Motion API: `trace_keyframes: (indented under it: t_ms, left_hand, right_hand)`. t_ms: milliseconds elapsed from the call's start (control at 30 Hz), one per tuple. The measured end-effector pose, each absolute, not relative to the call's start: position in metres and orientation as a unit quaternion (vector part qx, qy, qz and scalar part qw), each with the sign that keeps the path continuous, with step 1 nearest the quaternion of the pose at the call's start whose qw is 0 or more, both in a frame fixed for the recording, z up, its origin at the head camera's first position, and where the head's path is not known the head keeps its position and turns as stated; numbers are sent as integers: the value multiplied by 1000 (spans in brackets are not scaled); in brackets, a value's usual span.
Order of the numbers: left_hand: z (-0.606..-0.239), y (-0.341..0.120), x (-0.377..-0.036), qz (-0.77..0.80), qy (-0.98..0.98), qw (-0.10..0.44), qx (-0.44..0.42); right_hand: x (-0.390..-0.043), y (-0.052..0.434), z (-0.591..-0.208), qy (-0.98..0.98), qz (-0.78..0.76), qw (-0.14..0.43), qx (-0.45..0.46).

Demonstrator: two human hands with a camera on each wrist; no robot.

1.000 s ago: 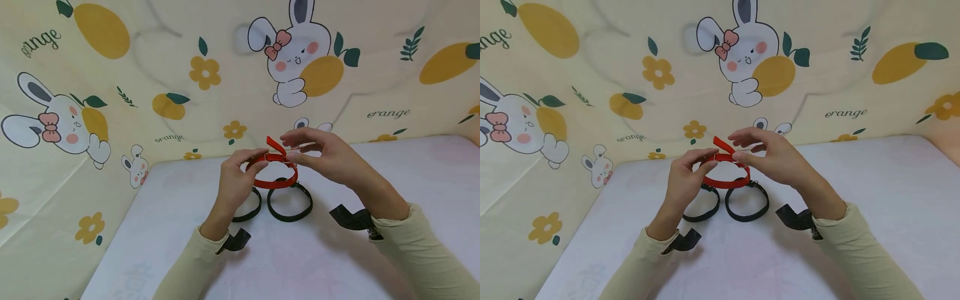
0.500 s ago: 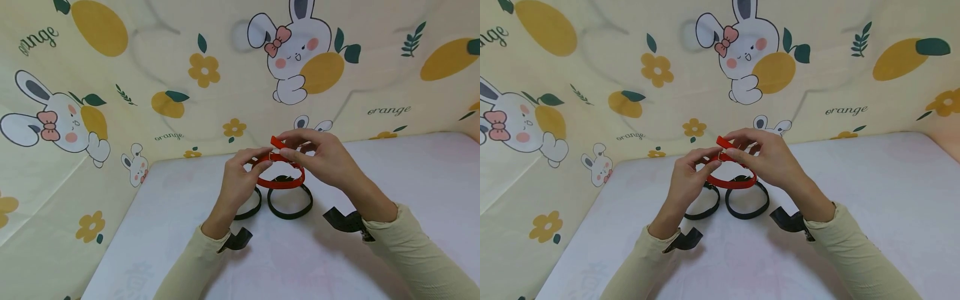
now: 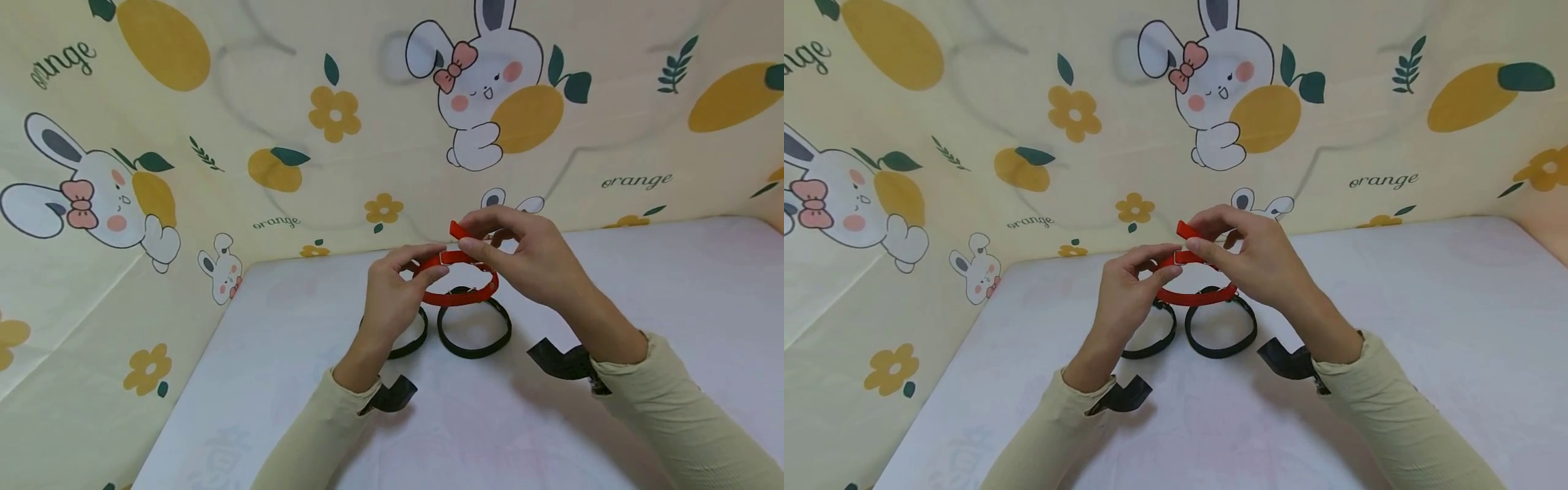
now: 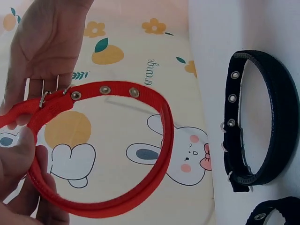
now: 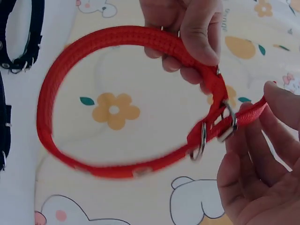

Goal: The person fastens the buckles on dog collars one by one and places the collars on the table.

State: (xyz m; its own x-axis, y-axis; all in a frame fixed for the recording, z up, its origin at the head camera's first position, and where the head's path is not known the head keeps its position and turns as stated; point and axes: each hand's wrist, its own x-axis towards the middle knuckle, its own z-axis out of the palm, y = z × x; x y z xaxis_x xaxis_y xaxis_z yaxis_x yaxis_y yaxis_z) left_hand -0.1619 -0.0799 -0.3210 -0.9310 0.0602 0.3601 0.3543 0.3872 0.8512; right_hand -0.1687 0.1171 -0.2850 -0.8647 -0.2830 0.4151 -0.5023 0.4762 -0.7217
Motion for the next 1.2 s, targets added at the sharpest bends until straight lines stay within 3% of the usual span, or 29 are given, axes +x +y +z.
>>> trace_keyframes:
  t_ms: [200, 633, 1200]
  left_hand:
    - [-322, -79, -159, -537, -817, 175, -116]
    - [-321, -80, -156, -538, -814, 190, -110]
    - [-321, -78, -155, -531, -813, 203, -126]
  right_hand:
    - [-166, 119, -284, -851, 445, 153, 231]
    - [-165, 122, -282, -878, 410, 108, 221]
    - [-164, 121, -283, -888, 383, 89, 237]
